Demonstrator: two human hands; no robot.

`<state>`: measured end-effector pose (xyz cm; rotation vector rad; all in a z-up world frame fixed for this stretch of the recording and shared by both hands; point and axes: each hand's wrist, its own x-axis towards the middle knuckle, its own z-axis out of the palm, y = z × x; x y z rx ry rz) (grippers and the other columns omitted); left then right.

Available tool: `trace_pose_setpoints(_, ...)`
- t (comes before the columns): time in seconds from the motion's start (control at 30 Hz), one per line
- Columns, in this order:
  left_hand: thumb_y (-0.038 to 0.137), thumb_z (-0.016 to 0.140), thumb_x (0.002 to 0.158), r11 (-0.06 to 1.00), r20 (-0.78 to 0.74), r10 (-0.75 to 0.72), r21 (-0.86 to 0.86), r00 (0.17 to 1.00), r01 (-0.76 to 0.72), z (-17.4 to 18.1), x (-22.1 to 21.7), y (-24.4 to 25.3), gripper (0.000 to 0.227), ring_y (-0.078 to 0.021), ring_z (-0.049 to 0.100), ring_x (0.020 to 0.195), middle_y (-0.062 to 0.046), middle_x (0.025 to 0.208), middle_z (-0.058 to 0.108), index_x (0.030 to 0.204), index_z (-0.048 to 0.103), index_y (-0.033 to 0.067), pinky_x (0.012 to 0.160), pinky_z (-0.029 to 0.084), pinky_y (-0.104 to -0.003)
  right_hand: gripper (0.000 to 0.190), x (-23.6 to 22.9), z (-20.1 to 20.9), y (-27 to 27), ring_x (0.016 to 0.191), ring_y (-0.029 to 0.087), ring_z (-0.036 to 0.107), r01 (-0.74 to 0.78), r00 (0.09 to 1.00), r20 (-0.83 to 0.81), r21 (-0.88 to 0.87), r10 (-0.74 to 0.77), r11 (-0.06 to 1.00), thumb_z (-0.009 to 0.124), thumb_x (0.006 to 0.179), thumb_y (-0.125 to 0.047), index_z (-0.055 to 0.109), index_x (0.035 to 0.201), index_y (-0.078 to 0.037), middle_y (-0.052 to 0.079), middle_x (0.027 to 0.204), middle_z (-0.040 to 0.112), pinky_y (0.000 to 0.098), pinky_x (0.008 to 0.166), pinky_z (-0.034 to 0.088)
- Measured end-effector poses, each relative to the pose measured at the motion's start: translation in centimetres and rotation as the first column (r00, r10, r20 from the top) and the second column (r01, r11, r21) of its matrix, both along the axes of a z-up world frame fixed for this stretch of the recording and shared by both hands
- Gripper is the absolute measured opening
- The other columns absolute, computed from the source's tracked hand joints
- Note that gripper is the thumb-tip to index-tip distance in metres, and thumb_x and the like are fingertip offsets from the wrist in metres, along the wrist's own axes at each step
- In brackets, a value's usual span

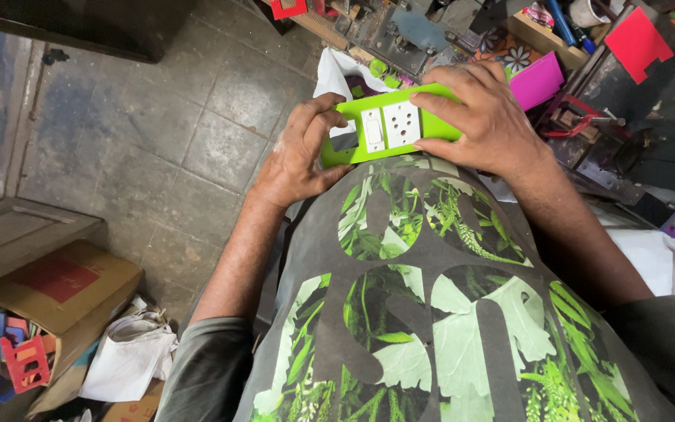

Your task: The person holds a green plastic frame with cutouts and compares it to a red frame. They then insert a white electrical switch and socket module into the green frame, adjusting it to fit the cutouts. The person handles the components by hand in a workshop setting.

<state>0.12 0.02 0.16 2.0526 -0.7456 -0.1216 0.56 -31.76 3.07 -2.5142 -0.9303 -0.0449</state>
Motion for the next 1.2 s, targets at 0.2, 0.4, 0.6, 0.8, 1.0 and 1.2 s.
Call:
trace_pose_setpoints(0.2,0.009,0.097,0.066,1.0,0.001,-0.002,-0.01,1.0,0.002,-0.1,0.0,0.0,0.074,-0.038,0.056,0.129,-0.018,0.144,0.053,0.126,0.054,0.0054,0.108,0.051,-0.046,0.067,0.1,0.5,0.2,0.127,0.031,0.057,0.0,1.0,-0.014,0.0,0.0,1.0,0.094,0.073,-0.036,0.07,0.13,-0.011,0.011,0.14,0.06,0.0479,0.111,0.039)
trace_pose_setpoints(0.4,0.011,0.095,0.067,1.0,0.016,-0.014,0.001,1.0,0.014,0.2,0.5,0.8,0.071,-0.0393,0.055,0.13,-0.019,0.143,0.052,0.124,0.053,0.0047,0.109,0.05,-0.047,0.089,1.5,-0.1,-0.9,0.123,0.034,0.057,0.026,0.99,-0.136,-0.099,-0.039,0.995,0.092,0.067,-0.048,0.065,0.141,-0.007,0.016,0.136,0.061,0.0491,0.106,0.039)
trace_pose_setpoints(0.6,0.012,0.096,0.067,0.998,-0.002,-0.061,0.021,0.998,0.061,0.3,0.7,1.8,0.071,-0.0392,0.054,0.131,-0.018,0.143,0.054,0.123,0.053,0.0055,0.11,0.048,-0.047,0.058,3.6,-3.1,-4.6,0.107,0.03,0.067,0.088,0.843,-0.525,-0.074,-0.114,0.993,0.084,0.08,-0.034,0.071,0.13,-0.008,0.016,0.119,0.072,0.0435,0.094,0.051)
trace_pose_setpoints(0.8,0.01,0.095,0.062,1.0,0.033,-0.004,0.019,0.999,0.003,-1.5,1.2,2.8,0.09,-0.0399,0.048,0.14,-0.019,0.151,0.049,0.139,0.049,0.0057,0.119,0.042,-0.049,0.026,3.7,-7.8,-6.4,0.099,0.01,0.068,0.327,0.543,-0.839,0.258,0.043,0.909,0.073,0.093,-0.009,0.072,0.117,0.001,0.005,0.105,0.076,0.0282,0.089,0.054)
trace_pose_setpoints(1.0,0.03,0.084,0.078,0.734,-0.502,0.345,-0.383,0.793,-0.561,-8.3,-1.1,2.4,0.097,-0.0358,0.038,0.151,-0.019,0.164,0.036,0.158,0.034,0.0067,0.117,0.042,-0.054,0.022,2.2,-10.7,-4.7,0.097,0.009,0.067,0.524,0.501,-0.862,0.376,0.081,0.764,0.072,0.095,-0.004,0.072,0.116,0.003,0.005,0.106,0.074,0.0235,0.088,0.054)
trace_pose_setpoints(1.2,0.068,0.047,0.093,0.168,-0.976,-0.129,-0.194,0.173,-0.967,-17.9,-1.6,-0.3,0.085,-0.0424,0.052,0.129,-0.025,0.147,0.047,0.151,0.036,0.0065,0.101,0.048,-0.061,0.024,1.1,-11.3,-0.7,0.092,0.009,0.064,0.55,0.559,-0.829,0.352,-0.021,0.758,0.073,0.096,-0.006,0.073,0.119,0.002,0.005,0.105,0.074,0.0249,0.08,0.05)
